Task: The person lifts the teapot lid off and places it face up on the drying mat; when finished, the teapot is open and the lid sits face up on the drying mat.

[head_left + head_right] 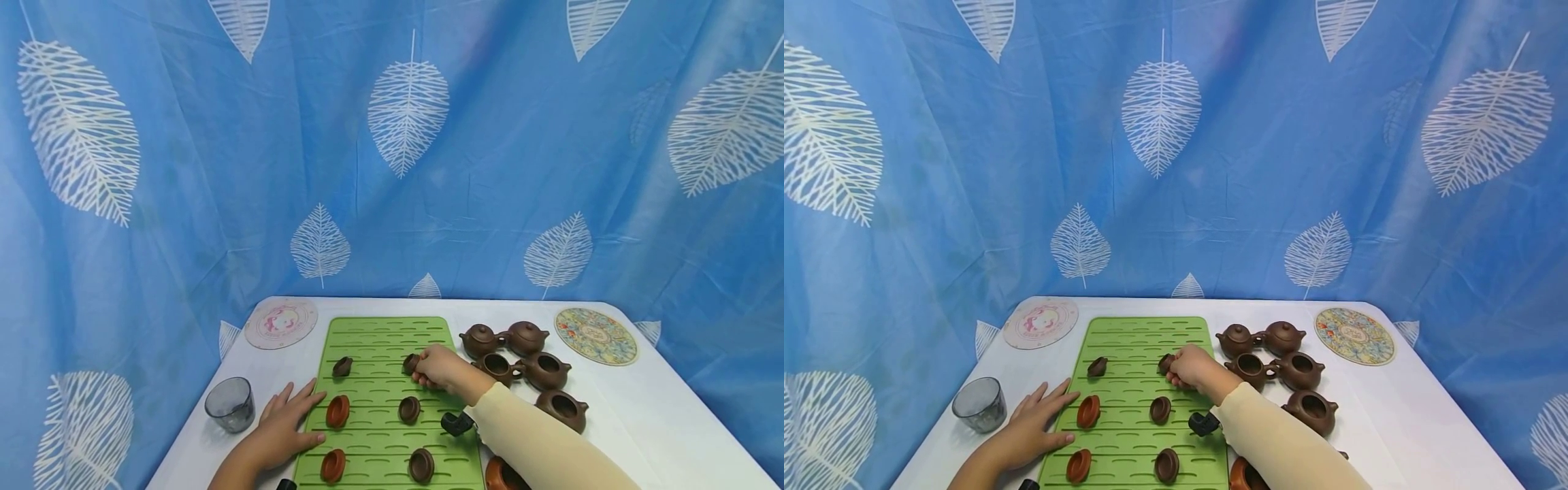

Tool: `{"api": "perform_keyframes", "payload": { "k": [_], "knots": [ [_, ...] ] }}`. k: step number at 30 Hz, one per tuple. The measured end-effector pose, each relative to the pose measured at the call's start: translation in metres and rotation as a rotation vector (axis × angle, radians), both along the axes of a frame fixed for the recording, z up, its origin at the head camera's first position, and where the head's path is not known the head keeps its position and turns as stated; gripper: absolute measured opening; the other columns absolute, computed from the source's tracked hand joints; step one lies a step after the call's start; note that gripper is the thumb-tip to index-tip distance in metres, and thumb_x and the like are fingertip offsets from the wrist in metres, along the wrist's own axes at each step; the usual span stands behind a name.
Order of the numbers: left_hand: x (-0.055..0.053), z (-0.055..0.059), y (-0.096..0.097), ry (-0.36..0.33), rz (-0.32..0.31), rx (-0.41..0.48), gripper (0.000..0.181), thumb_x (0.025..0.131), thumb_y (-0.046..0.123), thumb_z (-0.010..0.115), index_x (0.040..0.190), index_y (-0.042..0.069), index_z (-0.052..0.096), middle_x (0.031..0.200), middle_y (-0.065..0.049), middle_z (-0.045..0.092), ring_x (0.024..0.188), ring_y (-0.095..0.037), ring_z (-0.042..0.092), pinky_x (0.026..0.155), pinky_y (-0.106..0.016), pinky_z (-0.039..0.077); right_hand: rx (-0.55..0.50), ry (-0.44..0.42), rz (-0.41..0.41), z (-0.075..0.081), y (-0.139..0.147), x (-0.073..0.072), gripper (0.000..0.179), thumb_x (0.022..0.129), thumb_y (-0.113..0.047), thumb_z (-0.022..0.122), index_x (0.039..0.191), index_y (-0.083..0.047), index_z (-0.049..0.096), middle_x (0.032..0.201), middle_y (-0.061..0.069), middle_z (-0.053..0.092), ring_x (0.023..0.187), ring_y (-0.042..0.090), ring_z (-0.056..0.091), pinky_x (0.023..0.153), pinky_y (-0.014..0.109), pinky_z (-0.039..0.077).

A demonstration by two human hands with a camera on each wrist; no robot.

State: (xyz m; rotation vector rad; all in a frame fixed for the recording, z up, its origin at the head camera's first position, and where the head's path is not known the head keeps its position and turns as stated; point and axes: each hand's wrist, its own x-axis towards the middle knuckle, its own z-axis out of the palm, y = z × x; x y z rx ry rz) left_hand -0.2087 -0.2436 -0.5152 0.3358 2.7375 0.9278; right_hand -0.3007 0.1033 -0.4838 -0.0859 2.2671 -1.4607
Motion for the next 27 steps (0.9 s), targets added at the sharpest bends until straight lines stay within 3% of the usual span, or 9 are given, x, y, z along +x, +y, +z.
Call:
{"api": "perform_keyframes", "payload": {
  "k": [17,27],
  "knots": [
    [-0.001,0.000,0.000,-0.003,-0.004,-0.001,0.080,0.084,0.047,0.085,0.154,0.023,0.055,0.173,-0.007,0.029,0.158,-0.053,0.005,0.122,-0.074,0.001,-0.070,-0.044,-0.042,0.002,0.010,0.002,0.018,0.108,-0.007,0.052,0.105,0.001,0.067,0.081,0.006,0.069,0.061,0.009,0.052,0.053,0.020,0.044],
    [-0.002,-0.003,-0.001,0.019,-0.007,0.003,0.082,0.083,0.050,0.085,0.154,0.022,0.055,0.173,-0.007,0.029,0.158,-0.053,0.006,0.122,-0.073,0.001,0.015,0.086,-0.105,0.028,0.029,-0.001,0.031,0.102,-0.007,0.058,0.131,0.005,0.059,0.100,0.017,0.070,0.068,0.018,0.059,0.058,0.031,0.047]
  ]
}}
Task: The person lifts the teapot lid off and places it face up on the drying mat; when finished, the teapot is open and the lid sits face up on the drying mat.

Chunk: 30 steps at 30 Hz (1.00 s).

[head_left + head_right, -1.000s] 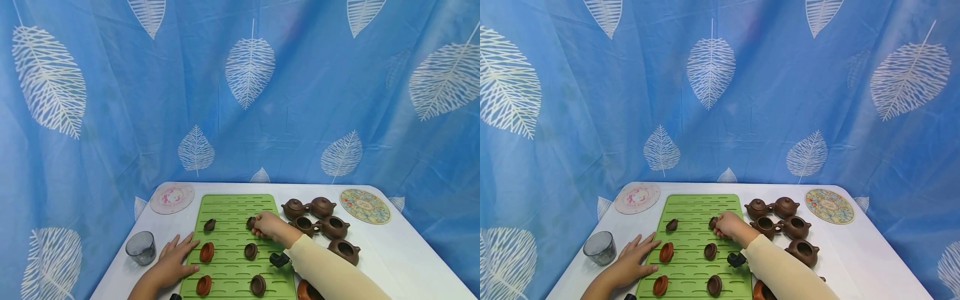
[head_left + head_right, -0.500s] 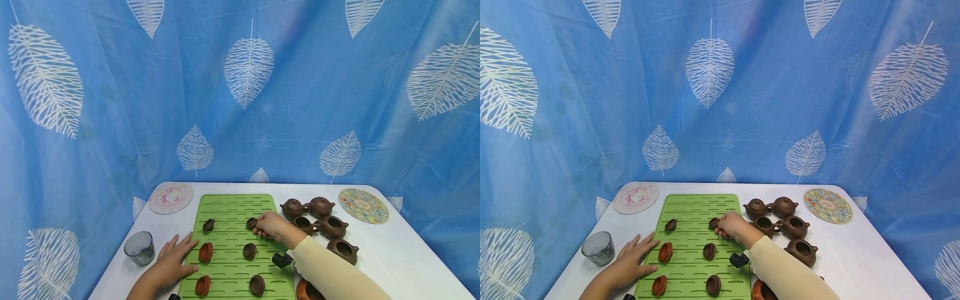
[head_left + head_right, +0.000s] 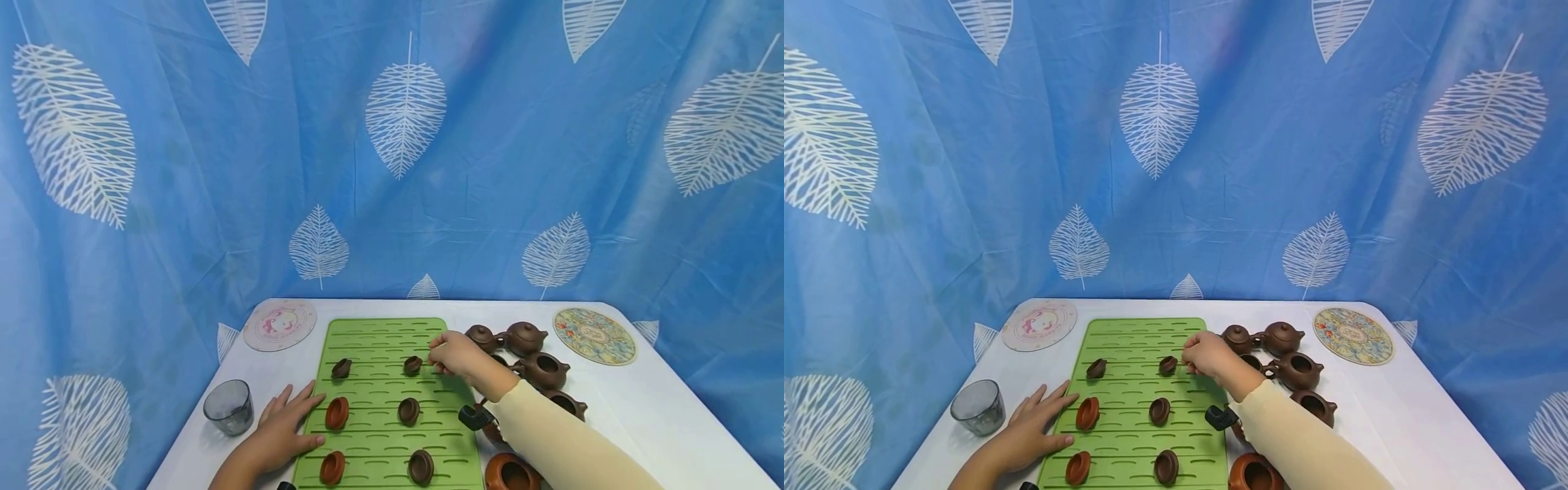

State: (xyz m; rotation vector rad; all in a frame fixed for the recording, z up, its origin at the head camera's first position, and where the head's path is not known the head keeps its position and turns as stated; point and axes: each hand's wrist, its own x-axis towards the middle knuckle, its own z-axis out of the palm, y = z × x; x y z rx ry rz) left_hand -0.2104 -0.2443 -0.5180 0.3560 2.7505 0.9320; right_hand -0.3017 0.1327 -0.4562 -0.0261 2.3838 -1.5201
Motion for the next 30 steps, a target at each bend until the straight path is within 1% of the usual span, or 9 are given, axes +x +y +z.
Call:
{"api": "perform_keyframes", "payload": {
  "k": [2,7,11,13,15,17,22,24,30],
  "knots": [
    [0.001,0.001,0.000,0.003,-0.003,0.005,0.081,0.083,0.048,0.086,0.154,0.022,0.055,0.172,-0.009,0.030,0.158,-0.055,0.006,0.121,-0.075,0.000,-0.008,0.027,-0.036,0.004,0.007,-0.006,0.031,0.101,-0.008,0.059,0.130,0.004,0.060,0.101,0.017,0.069,0.070,0.021,0.062,0.058,0.033,0.047],
    [0.001,0.000,-0.001,0.015,-0.024,0.027,0.083,0.083,0.054,0.083,0.153,0.020,0.056,0.172,-0.014,0.030,0.155,-0.058,0.007,0.119,-0.078,0.000,0.002,0.104,-0.123,0.009,0.032,-0.020,0.030,0.102,-0.016,0.061,0.128,-0.001,0.063,0.100,0.017,0.068,0.071,0.026,0.063,0.056,0.033,0.046],
    [0.001,0.001,-0.001,-0.009,-0.022,0.030,0.082,0.084,0.053,0.083,0.154,0.021,0.055,0.172,-0.013,0.028,0.156,-0.057,0.005,0.119,-0.078,-0.001,0.091,0.154,-0.201,0.009,0.054,-0.029,0.030,0.102,-0.022,0.063,0.125,-0.002,0.062,0.093,0.015,0.068,0.070,0.024,0.061,0.057,0.033,0.047],
    [0.001,0.003,-0.001,-0.021,-0.011,0.028,0.081,0.084,0.050,0.085,0.154,0.021,0.055,0.172,-0.012,0.029,0.157,-0.056,0.004,0.120,-0.077,-0.002,0.145,0.161,-0.238,0.008,0.064,-0.032,0.030,0.100,-0.023,0.064,0.123,-0.003,0.062,0.091,0.014,0.067,0.072,0.023,0.061,0.058,0.033,0.047],
    [0.001,0.003,0.000,-0.019,-0.014,0.026,0.081,0.084,0.049,0.085,0.154,0.020,0.055,0.172,-0.014,0.029,0.156,-0.057,0.005,0.119,-0.078,-0.001,0.170,0.147,-0.262,0.007,0.072,-0.033,0.031,0.099,-0.023,0.064,0.122,-0.003,0.061,0.090,0.013,0.063,0.072,0.022,0.059,0.058,0.033,0.046],
    [0.001,0.003,0.000,-0.012,-0.009,0.029,0.081,0.083,0.048,0.085,0.153,0.020,0.057,0.171,-0.014,0.030,0.156,-0.057,0.007,0.119,-0.079,0.000,0.169,0.138,-0.274,0.006,0.079,-0.035,0.032,0.097,-0.022,0.065,0.121,-0.001,0.061,0.091,0.012,0.062,0.072,0.021,0.059,0.057,0.031,0.046],
    [0.001,0.002,0.000,-0.005,-0.010,0.025,0.081,0.083,0.049,0.085,0.153,0.020,0.057,0.171,-0.015,0.031,0.156,-0.057,0.007,0.119,-0.079,0.000,0.137,0.110,-0.258,0.004,0.087,-0.036,0.034,0.097,-0.021,0.068,0.121,0.001,0.061,0.088,0.012,0.060,0.067,0.019,0.056,0.055,0.031,0.046],
    [0.001,0.002,0.000,-0.012,-0.020,0.020,0.082,0.084,0.049,0.084,0.154,0.019,0.055,0.172,-0.016,0.028,0.156,-0.057,0.006,0.119,-0.079,-0.001,0.134,0.105,-0.256,0.003,0.088,-0.036,0.034,0.097,-0.021,0.069,0.121,0.001,0.061,0.088,0.012,0.060,0.068,0.019,0.055,0.055,0.031,0.046],
    [0.001,0.002,0.000,-0.013,-0.021,0.016,0.082,0.084,0.049,0.084,0.154,0.020,0.054,0.172,-0.013,0.028,0.157,-0.057,0.005,0.120,-0.078,-0.001,0.151,0.088,-0.267,-0.001,0.091,-0.036,0.033,0.096,-0.018,0.070,0.120,0.001,0.062,0.102,0.016,0.059,0.076,0.022,0.055,0.061,0.031,0.047]
  ]
}}
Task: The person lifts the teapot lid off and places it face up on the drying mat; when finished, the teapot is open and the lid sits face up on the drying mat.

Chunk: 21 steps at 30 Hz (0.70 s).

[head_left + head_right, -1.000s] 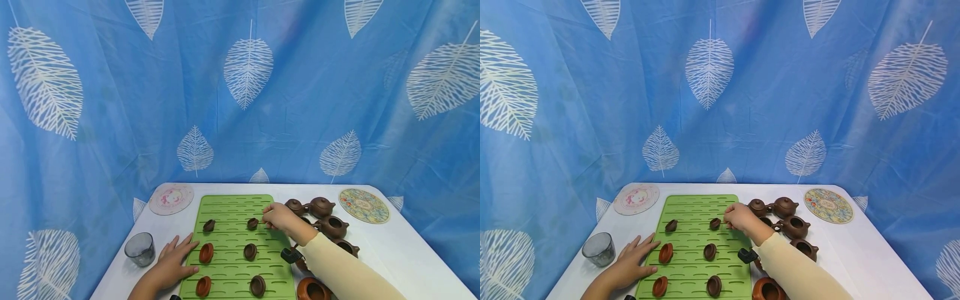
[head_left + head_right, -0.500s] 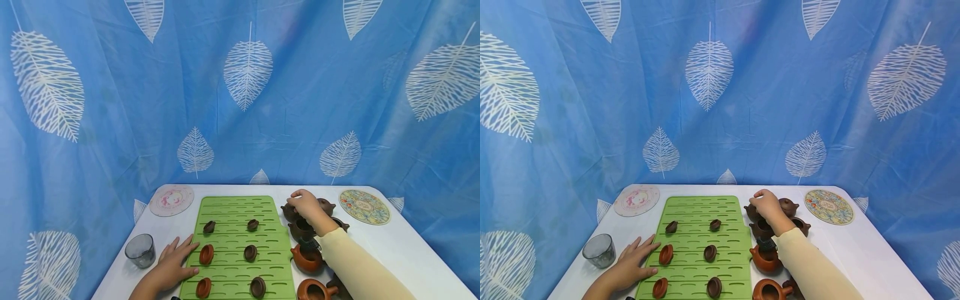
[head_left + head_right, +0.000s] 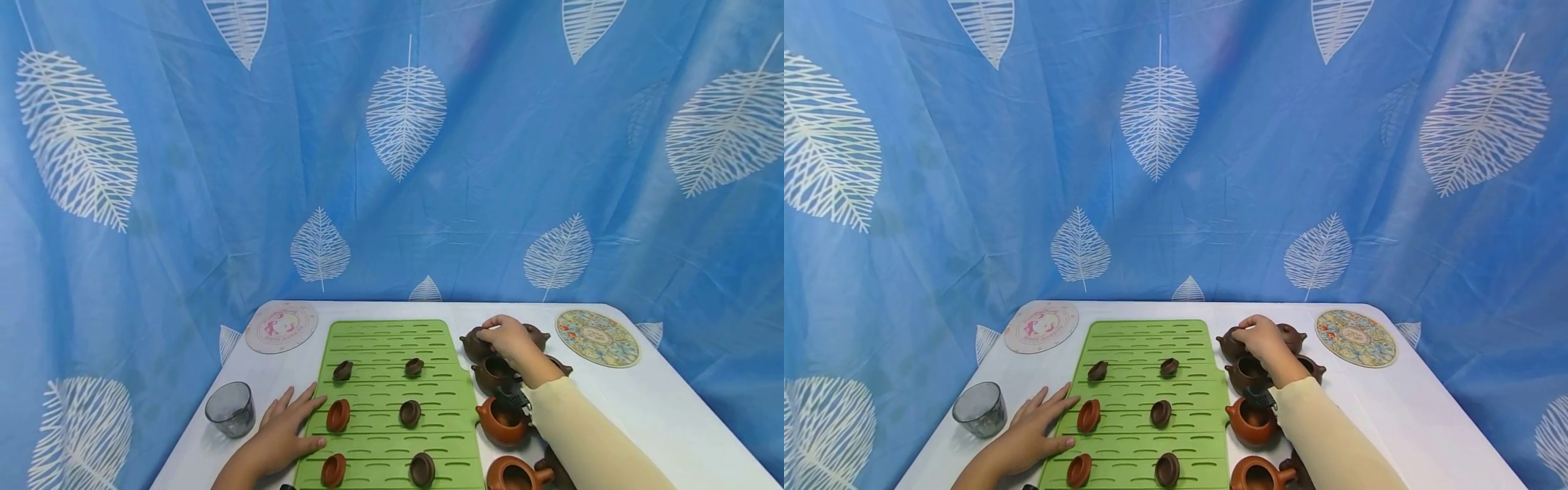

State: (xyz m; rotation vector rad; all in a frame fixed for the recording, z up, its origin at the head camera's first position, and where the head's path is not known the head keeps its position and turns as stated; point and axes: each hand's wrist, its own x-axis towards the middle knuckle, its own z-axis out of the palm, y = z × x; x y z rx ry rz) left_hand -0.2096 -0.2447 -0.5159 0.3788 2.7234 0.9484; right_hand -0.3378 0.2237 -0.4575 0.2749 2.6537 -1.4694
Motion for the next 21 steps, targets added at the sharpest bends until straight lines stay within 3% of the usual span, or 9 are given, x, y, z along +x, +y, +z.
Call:
{"api": "perform_keyframes", "payload": {
  "k": [5,13,21],
  "knots": [
    [0.0002,0.0004,0.0009,-0.005,0.012,-0.015,0.080,0.085,0.047,0.085,0.154,0.021,0.055,0.173,-0.009,0.029,0.158,-0.054,0.005,0.121,-0.075,0.000,0.010,-0.019,0.005,-0.0021,0.0032,0.0003,0.033,0.096,-0.020,0.071,0.122,-0.001,0.062,0.112,0.019,0.060,0.082,0.025,0.057,0.064,0.031,0.048],
    [0.0007,0.0023,0.0015,-0.008,0.016,-0.007,0.080,0.084,0.046,0.085,0.154,0.021,0.055,0.172,-0.010,0.029,0.157,-0.055,0.005,0.120,-0.077,0.000,0.003,-0.003,0.016,-0.0032,0.0042,0.0031,0.028,0.097,-0.017,0.069,0.119,-0.001,0.063,0.107,0.016,0.059,0.078,0.022,0.055,0.062,0.032,0.046],
    [0.0008,-0.0026,-0.0002,0.021,-0.010,0.023,0.083,0.084,0.056,0.082,0.154,0.022,0.055,0.172,-0.014,0.029,0.156,-0.058,0.006,0.118,-0.080,-0.001,0.027,0.009,0.030,-0.0056,0.0056,0.0014,0.024,0.099,-0.018,0.067,0.117,-0.004,0.065,0.101,0.013,0.060,0.078,0.022,0.057,0.063,0.032,0.046]
  ]
}}
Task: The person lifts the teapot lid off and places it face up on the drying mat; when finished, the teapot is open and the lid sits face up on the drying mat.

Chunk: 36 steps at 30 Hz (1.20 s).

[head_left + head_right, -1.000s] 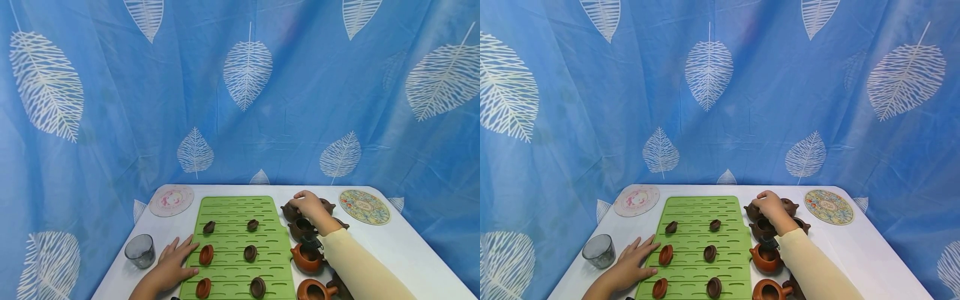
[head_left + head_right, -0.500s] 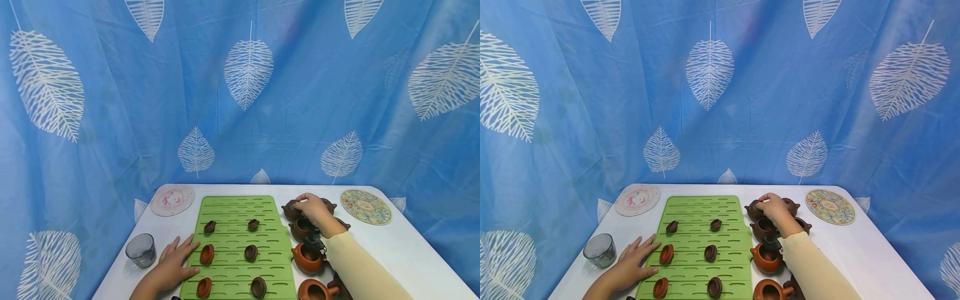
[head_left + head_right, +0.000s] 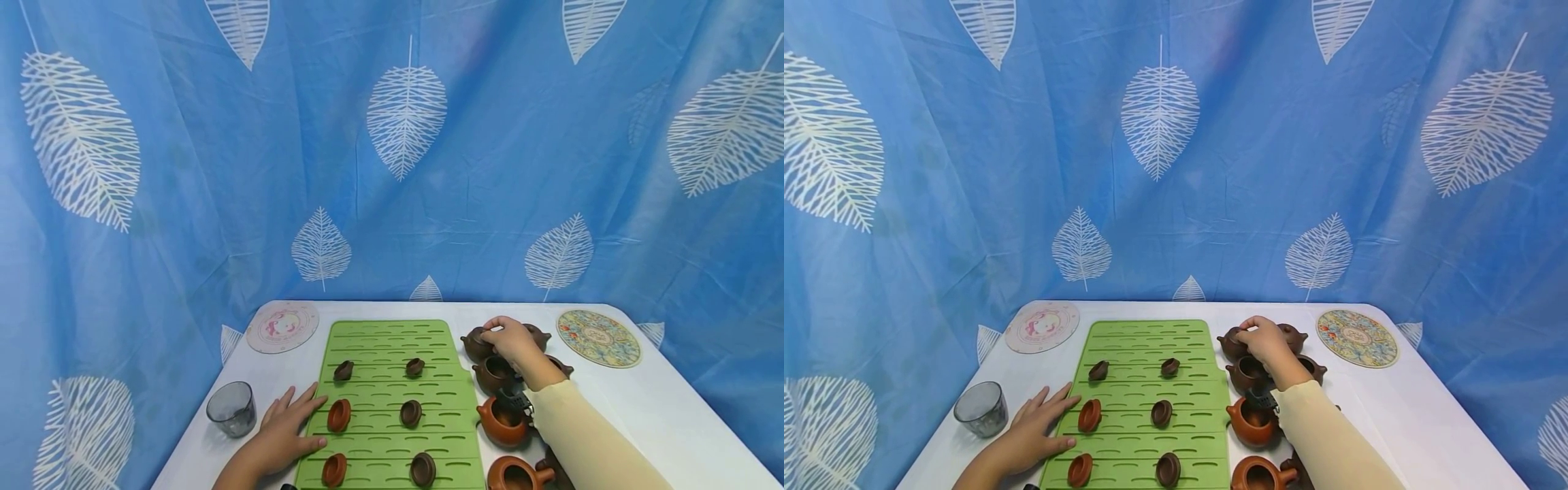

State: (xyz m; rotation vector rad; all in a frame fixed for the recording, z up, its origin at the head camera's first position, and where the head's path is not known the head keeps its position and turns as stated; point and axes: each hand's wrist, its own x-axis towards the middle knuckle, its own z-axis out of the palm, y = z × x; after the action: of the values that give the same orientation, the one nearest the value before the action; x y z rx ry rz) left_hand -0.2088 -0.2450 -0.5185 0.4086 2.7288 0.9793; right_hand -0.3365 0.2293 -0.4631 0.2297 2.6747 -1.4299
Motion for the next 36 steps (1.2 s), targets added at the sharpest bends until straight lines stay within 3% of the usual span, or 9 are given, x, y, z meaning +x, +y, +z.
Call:
{"api": "perform_keyframes", "payload": {
  "k": [10,14,17,25,30,36],
  "knots": [
    [0.0001,0.0039,0.0023,-0.025,0.023,-0.022,0.080,0.084,0.048,0.085,0.153,0.021,0.056,0.172,-0.011,0.030,0.158,-0.055,0.006,0.120,-0.077,0.000,-0.016,0.018,0.012,-0.0008,0.0006,0.0040,0.022,0.102,-0.019,0.064,0.118,-0.004,0.063,0.104,0.014,0.060,0.081,0.023,0.057,0.065,0.033,0.046],
    [-0.0011,0.0011,0.0024,-0.015,0.013,-0.022,0.082,0.084,0.053,0.083,0.154,0.021,0.055,0.172,-0.012,0.029,0.157,-0.055,0.006,0.120,-0.076,0.000,-0.038,0.039,0.000,-0.0022,0.0012,0.0048,0.023,0.103,-0.021,0.063,0.120,-0.005,0.063,0.102,0.013,0.060,0.080,0.023,0.058,0.065,0.033,0.047],
    [-0.0016,-0.0002,0.0015,-0.010,0.008,-0.019,0.084,0.083,0.055,0.082,0.154,0.021,0.055,0.172,-0.014,0.029,0.157,-0.056,0.007,0.119,-0.078,0.000,-0.096,0.053,-0.007,-0.0022,0.0010,0.0050,0.026,0.106,-0.023,0.062,0.125,-0.005,0.060,0.097,0.010,0.059,0.079,0.021,0.058,0.064,0.032,0.047],
    [-0.0017,0.0023,0.0010,-0.018,0.016,-0.025,0.081,0.083,0.050,0.085,0.153,0.021,0.056,0.172,-0.013,0.030,0.157,-0.056,0.007,0.119,-0.078,0.001,-0.400,0.110,-0.022,0.0010,-0.0009,0.0041,0.025,0.113,-0.015,0.046,0.130,0.003,0.043,0.090,0.007,0.057,0.073,0.012,0.056,0.062,0.023,0.053],
    [-0.0016,0.0002,0.0002,-0.010,0.010,-0.012,0.084,0.082,0.056,0.083,0.153,0.021,0.056,0.172,-0.014,0.030,0.157,-0.055,0.007,0.120,-0.077,0.000,-0.452,0.103,-0.021,0.0002,-0.0011,0.0041,0.025,0.115,-0.015,0.034,0.127,0.005,0.042,0.096,0.008,0.054,0.077,0.011,0.055,0.063,0.021,0.053],
    [-0.0014,-0.0023,-0.0003,0.006,0.006,-0.012,0.085,0.082,0.060,0.081,0.154,0.022,0.055,0.172,-0.014,0.030,0.156,-0.056,0.007,0.119,-0.077,0.000,-0.468,0.071,0.044,-0.0010,0.0003,0.0038,0.029,0.116,-0.018,0.031,0.128,0.005,0.045,0.107,0.007,0.065,0.082,0.009,0.060,0.066,0.020,0.052]
  ]
}}
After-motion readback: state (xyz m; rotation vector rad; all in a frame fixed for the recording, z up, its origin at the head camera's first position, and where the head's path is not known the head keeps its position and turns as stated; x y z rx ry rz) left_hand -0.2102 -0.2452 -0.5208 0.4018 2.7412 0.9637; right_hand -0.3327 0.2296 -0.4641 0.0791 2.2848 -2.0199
